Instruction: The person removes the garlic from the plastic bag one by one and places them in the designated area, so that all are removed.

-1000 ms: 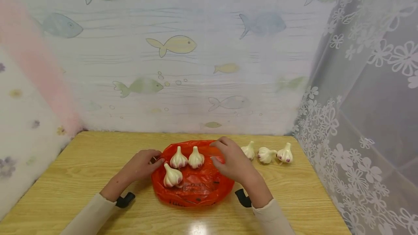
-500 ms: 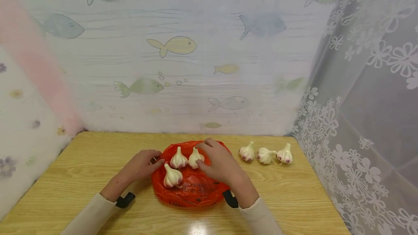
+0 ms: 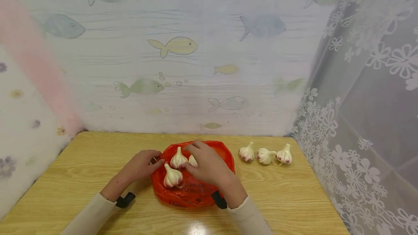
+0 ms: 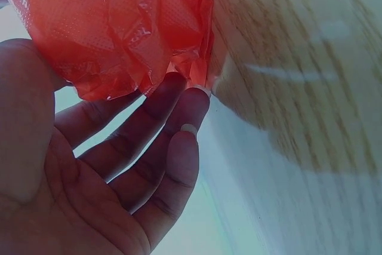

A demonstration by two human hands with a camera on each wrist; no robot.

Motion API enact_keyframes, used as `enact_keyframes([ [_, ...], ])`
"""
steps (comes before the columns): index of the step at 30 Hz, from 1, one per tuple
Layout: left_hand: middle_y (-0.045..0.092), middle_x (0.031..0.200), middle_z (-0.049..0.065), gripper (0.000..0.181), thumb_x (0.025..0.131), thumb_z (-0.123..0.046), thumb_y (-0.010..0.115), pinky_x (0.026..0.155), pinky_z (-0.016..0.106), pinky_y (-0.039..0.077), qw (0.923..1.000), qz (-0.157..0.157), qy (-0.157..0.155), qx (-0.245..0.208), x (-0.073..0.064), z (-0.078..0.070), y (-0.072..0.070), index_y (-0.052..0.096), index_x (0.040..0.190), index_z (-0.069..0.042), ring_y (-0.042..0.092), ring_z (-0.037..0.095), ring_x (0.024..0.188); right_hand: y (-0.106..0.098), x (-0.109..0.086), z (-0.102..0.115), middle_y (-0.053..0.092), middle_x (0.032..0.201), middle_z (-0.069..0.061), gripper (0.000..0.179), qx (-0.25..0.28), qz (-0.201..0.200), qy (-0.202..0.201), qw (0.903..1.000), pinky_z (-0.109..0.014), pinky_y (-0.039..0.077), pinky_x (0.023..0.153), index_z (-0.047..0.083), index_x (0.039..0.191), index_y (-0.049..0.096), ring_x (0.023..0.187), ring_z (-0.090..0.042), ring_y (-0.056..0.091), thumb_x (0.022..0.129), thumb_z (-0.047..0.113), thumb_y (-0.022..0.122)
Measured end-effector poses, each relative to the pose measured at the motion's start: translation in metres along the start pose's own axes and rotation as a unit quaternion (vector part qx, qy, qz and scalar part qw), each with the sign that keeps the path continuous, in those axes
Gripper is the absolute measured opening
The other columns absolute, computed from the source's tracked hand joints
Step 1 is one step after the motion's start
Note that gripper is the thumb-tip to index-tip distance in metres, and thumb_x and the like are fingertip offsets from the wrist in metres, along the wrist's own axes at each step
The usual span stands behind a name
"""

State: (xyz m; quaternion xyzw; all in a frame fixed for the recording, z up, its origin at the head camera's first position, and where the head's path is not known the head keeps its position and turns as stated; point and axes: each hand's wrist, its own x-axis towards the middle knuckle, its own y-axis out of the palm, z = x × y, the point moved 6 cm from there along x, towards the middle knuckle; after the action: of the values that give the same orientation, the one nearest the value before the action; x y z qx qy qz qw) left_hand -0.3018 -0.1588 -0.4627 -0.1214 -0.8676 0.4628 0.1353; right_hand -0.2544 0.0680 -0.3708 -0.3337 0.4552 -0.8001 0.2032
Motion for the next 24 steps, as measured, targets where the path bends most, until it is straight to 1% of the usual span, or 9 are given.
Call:
enact_keyframes([
  [5,0.067,0.083,-0.009,0.009,0.103,-0.021,0.069,0.062,0.028,0.051,1.0,-0.002,0.007,-0.007,0.0,-0.002,-0.002,0.076,0.101,-0.015,0.056,0.009,0.069,0.004,0.007,0.006,0.066,0.123,0.001,0.035,0.005,0.002,-0.004,1.0,-0.036,0.057,0.096,0.013,0.129,0.069,0.11,-0.017,0.066,0.097,0.022,0.079],
  [10,0.067,0.082,-0.009,0.009,0.103,-0.021,0.07,0.063,0.027,0.051,0.9999,-0.001,0.006,-0.013,-0.001,-0.002,-0.001,0.076,0.101,-0.016,0.056,0.009,0.069,0.007,0.014,0.012,0.066,0.127,0.001,0.039,0.005,0.013,-0.002,0.9999,-0.036,0.056,0.099,0.012,0.134,0.068,0.113,-0.017,0.065,0.098,0.024,0.078],
  [14,0.066,0.081,-0.009,0.008,0.103,-0.021,0.07,0.062,0.027,0.051,0.9999,0.001,0.004,-0.013,-0.001,-0.001,0.0,0.076,0.1,-0.016,0.056,0.009,0.068,0.011,0.02,0.015,0.066,0.126,0.002,0.038,0.019,0.017,0.001,0.9997,-0.035,0.056,0.097,0.014,0.135,0.068,0.11,-0.017,0.064,0.099,0.024,0.077],
  [17,0.066,0.081,-0.01,0.008,0.103,-0.021,0.07,0.062,0.027,0.051,0.9999,-0.001,0.01,-0.009,0.0,0.0,0.0,0.076,0.1,-0.016,0.056,0.009,0.068,0.014,0.024,0.016,0.066,0.126,0.002,0.038,0.032,0.014,0.003,0.9994,-0.035,0.056,0.098,0.015,0.134,0.069,0.112,-0.017,0.064,0.098,0.023,0.078],
  [20,0.065,0.081,-0.01,0.008,0.103,-0.021,0.07,0.062,0.027,0.051,0.9998,-0.004,0.017,-0.004,0.001,-0.001,0.0,0.075,0.098,-0.017,0.057,0.009,0.068,0.02,0.028,0.018,0.066,0.126,0.001,0.037,0.036,0.016,-0.003,0.9992,-0.035,0.055,0.1,0.013,0.134,0.069,0.113,-0.018,0.064,0.099,0.023,0.077],
  [24,0.064,0.079,-0.01,0.009,0.103,-0.02,0.07,0.062,0.027,0.05,0.9998,-0.003,0.019,-0.001,0.001,-0.002,-0.001,0.074,0.096,-0.017,0.056,0.008,0.067,0.031,0.032,0.019,0.067,0.124,-0.005,0.034,0.04,0.031,-0.023,0.9984,-0.035,0.056,0.098,0.009,0.131,0.07,0.11,-0.022,0.065,0.1,0.02,0.075],
])
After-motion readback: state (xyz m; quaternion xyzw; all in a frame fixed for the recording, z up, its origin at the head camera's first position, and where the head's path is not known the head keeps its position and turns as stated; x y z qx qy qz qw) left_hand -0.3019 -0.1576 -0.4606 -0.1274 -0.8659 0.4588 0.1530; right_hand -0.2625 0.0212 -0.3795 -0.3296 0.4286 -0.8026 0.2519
